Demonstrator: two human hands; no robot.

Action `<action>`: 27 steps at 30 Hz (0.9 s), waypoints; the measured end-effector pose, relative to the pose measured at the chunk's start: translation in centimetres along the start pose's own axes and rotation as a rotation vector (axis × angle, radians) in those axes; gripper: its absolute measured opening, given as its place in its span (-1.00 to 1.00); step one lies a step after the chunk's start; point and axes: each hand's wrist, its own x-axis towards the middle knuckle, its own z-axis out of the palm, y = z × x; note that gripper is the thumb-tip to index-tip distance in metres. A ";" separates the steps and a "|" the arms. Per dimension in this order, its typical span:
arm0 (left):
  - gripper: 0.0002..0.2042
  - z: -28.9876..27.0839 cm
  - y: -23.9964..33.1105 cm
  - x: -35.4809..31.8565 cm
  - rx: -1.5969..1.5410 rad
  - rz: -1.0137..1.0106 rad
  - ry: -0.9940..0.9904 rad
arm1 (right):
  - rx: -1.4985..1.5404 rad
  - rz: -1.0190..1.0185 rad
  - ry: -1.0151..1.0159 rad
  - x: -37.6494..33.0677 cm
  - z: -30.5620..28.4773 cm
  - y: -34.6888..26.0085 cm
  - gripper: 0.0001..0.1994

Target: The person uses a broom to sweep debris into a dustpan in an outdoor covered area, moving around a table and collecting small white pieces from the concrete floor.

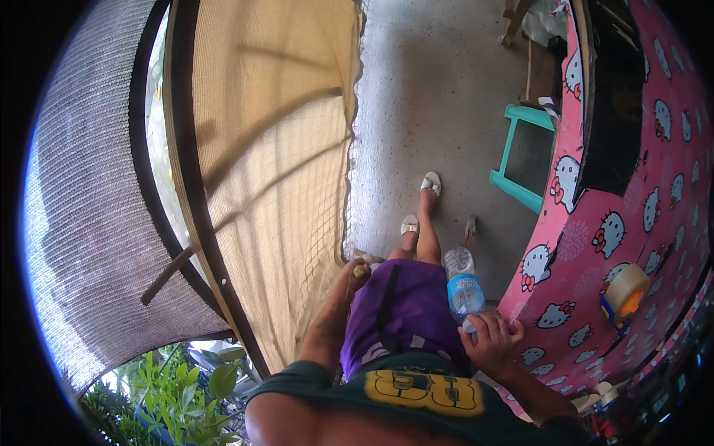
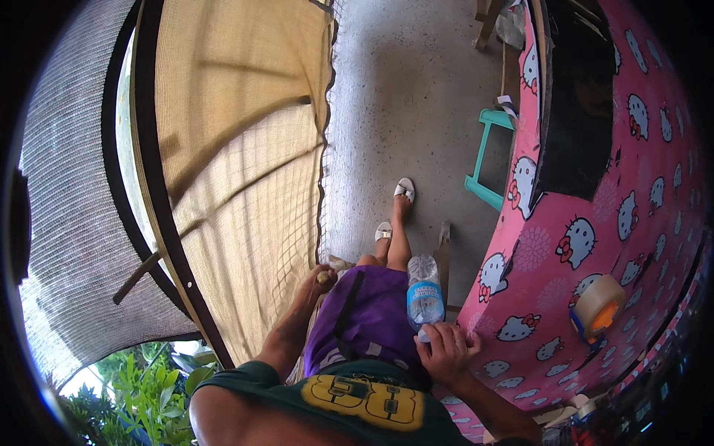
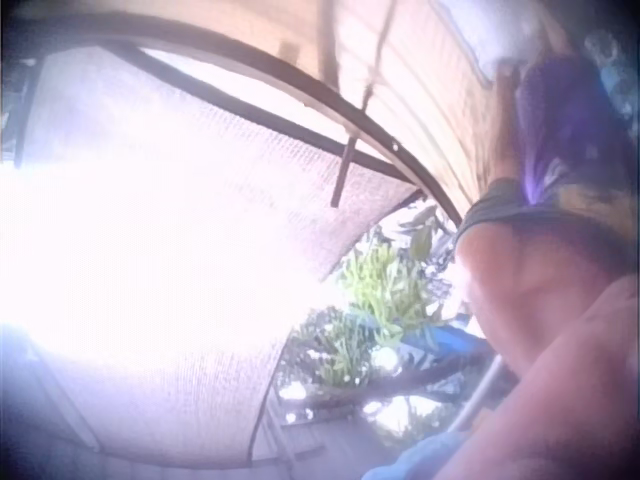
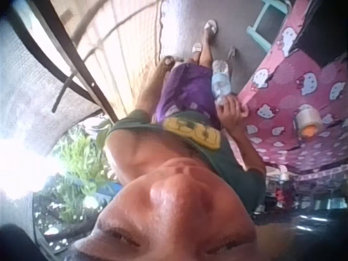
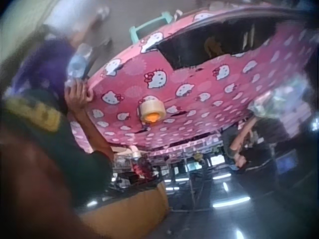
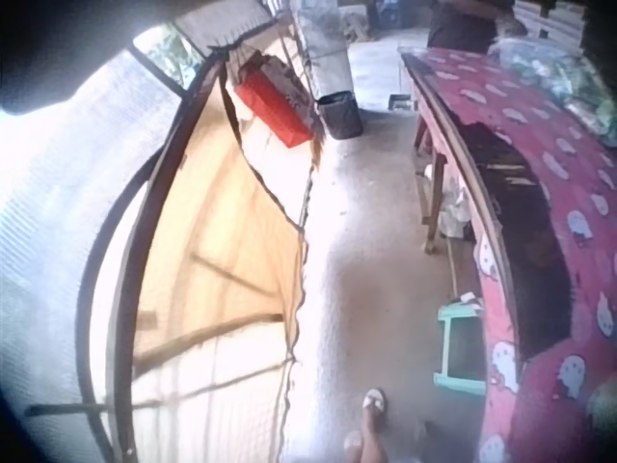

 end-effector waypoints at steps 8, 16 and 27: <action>-0.88 36.8 -6.4 -5.6 1.480 1.758 -0.487 | 0.004 0.010 -0.015 0.2 0.4 0.0 -0.69; -0.66 14.4 -1.5 -7.2 1.337 0.727 -0.298 | 0.015 0.028 0.011 0.5 0.0 -0.1 -0.70; -0.42 -13.4 -2.5 -7.2 1.883 0.769 0.519 | 0.001 0.044 0.003 0.0 0.2 -0.2 -0.67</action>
